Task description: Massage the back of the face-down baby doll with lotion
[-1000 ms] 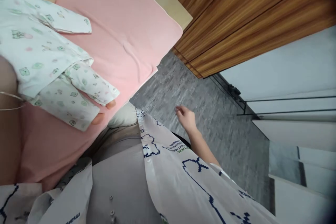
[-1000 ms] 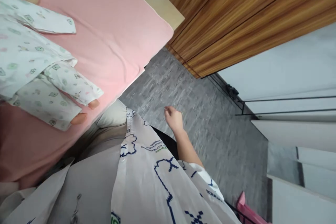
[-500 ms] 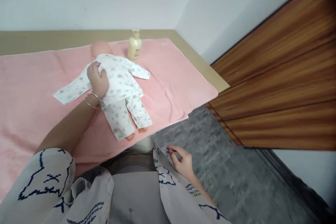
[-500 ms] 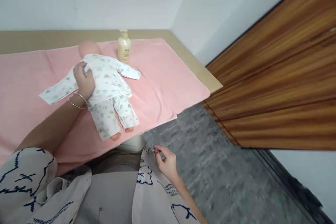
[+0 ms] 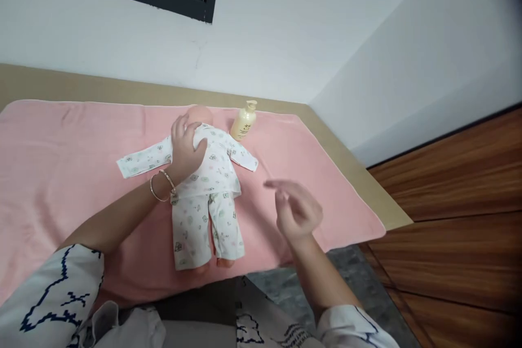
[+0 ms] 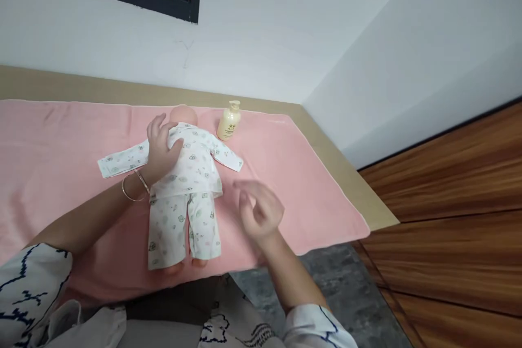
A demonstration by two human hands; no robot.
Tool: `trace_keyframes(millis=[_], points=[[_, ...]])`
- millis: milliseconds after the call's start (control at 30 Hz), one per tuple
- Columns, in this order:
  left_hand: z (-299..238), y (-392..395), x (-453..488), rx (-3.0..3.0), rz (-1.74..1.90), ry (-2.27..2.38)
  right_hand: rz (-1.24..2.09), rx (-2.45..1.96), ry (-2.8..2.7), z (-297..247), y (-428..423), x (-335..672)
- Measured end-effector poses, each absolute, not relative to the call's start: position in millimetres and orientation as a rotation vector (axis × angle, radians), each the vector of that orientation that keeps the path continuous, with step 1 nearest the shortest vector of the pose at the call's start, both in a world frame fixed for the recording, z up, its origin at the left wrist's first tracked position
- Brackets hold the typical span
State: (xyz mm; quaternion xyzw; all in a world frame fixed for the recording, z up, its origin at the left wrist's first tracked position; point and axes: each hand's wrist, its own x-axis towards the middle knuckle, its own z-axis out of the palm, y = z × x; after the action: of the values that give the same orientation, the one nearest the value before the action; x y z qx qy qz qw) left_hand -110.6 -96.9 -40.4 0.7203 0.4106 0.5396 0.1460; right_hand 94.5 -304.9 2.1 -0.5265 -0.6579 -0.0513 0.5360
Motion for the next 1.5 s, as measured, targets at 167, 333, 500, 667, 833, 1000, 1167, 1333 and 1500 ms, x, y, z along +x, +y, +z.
trace_keyframes(millis=[167, 333, 500, 667, 833, 1000, 1167, 1333, 1500], points=[[1, -65, -43, 1.569, 1.338, 0.94, -0.287, -1.536, -1.542, 21, -153, 133], [-16, -5, 20, 1.354, 1.267, 0.763, -0.166, -1.706, -1.715, 1, -62, 142], [-31, 42, 39, 1.262, 1.218, 0.651, -0.177, -1.757, -1.766, -6, -37, 144], [-21, 60, 54, 1.167, 1.188, 0.564, -0.128, -1.78, -1.799, -3, -32, 148], [-10, 54, 58, 1.148, 1.271, 0.564, -0.131, -1.762, -1.733, -3, -34, 145], [-13, 29, 15, 1.221, 1.186, 0.636, -0.055, -1.834, -1.616, -12, -32, 139], [3, -34, -43, 1.15, 1.087, 0.797, 0.051, -1.76, -1.528, -6, -45, 90], [41, -88, -80, 0.949, 1.054, 0.684, 0.515, -1.388, -1.665, 14, -101, 4], [60, -106, -105, 0.962, 1.125, 0.786, 0.546, -1.089, -1.818, 25, -177, -47]])
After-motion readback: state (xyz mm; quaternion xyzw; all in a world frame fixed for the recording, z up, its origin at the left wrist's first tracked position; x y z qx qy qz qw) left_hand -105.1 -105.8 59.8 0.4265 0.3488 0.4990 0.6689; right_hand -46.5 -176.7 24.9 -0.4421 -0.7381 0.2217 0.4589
